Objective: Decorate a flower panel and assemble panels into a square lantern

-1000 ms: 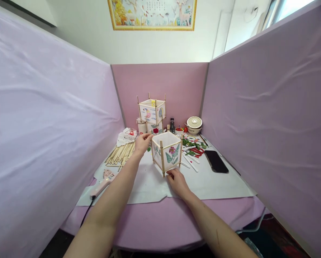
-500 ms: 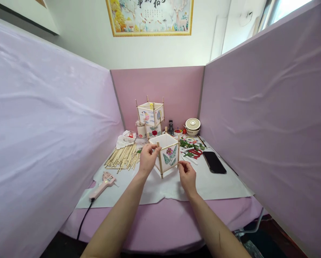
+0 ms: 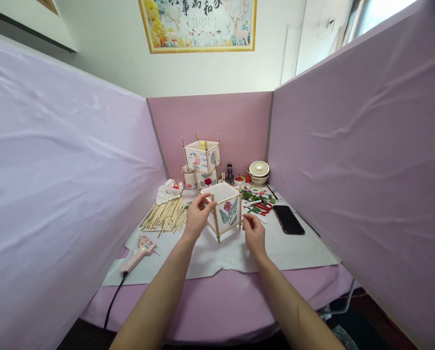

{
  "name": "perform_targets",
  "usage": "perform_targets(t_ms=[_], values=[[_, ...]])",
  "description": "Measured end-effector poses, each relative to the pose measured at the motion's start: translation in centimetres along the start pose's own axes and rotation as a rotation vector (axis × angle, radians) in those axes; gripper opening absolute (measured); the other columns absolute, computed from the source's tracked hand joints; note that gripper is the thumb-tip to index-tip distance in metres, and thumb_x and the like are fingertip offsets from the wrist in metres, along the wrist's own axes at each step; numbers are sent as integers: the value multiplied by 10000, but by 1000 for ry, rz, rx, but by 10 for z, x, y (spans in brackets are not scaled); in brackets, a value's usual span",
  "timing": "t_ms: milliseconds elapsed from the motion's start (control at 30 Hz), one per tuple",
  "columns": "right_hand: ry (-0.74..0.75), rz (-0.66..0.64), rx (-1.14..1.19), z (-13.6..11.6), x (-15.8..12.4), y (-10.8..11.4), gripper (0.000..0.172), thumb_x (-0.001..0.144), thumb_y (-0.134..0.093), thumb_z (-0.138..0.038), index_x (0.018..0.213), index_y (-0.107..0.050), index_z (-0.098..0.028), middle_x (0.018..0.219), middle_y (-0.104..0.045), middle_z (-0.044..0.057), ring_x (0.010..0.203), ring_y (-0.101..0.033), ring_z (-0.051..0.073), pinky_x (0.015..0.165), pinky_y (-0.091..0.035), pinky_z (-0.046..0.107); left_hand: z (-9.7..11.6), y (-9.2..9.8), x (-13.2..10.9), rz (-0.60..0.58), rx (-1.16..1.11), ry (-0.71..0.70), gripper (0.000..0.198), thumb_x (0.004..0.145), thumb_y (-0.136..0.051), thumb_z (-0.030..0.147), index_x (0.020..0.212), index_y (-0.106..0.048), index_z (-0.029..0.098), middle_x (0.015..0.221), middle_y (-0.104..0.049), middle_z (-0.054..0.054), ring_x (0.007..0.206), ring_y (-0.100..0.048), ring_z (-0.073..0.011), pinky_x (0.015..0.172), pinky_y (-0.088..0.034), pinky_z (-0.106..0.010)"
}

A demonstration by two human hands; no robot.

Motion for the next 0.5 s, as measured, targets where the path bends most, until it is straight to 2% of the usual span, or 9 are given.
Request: perform_targets(t_ms=[67, 133, 167, 267, 367, 500], values=[[12, 12, 68, -15, 25, 0, 325, 810, -591, -413, 1017, -611, -164, 940, -654, 78, 798, -598, 196, 730, -490, 322, 2, -2, 0, -13, -33, 22, 279, 741, -678, 370, 957, -674, 192, 791, -596, 2, 696, -498, -134, 675, -408, -261], [45, -39, 119, -34, 54, -4, 385, 799, -603, -433, 1080, -608, -171, 1041, -651, 92, 845, -601, 196, 738, -492, 323, 3, -2, 3, -37, -38, 30, 197, 742, -661, 344, 849, -668, 179, 793, -610, -7, 721, -516, -142, 701, -415, -269], [71, -97, 115, -44, 68, -7, 395, 809, -589, -448, 1097, -619, -180, 1093, -649, 93, 877, -600, 195, 752, -490, 325, 4, -1, 5, -50, -31, 21, 169, 742, -651, 330, 812, -661, 176, 792, -614, -8, 732, -523, -145, 716, -417, -273], [98, -339, 44, -64, 93, -21, 365, 824, -566, -452, 1063, -679, -199, 1076, -685, 68, 932, -606, 198, 812, -478, 339, 6, 8, 15, -106, 10, -33, 140, 740, -632, 312, 771, -647, 176, 769, -603, -5, 743, -523, -149, 734, -414, -278], [127, -522, 1, -75, 92, -35, 289, 822, -572, -419, 934, -725, -201, 980, -718, 46, 927, -623, 199, 845, -466, 344, 2, 23, 27, -194, -1, -30, 161, 739, -627, 332, 779, -644, 177, 763, -603, -9, 731, -524, -150, 701, -418, -273], [225, -596, -60, -91, 69, -57, 235, 829, -566, -373, 820, -726, -201, 873, -723, 29, 864, -634, 200, 827, -461, 335, -13, 49, 45, -175, -40, 6, 183, 734, -628, 362, 770, -636, 182, 759, -614, -10, 716, -539, -146, 672, -434, -261]])
Point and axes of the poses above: each hand's wrist, its own x-axis towards the middle knuckle, its own y-axis out of the back of the hand, z = x × y, the point moved 6 cm from there along x, towards the middle knuckle
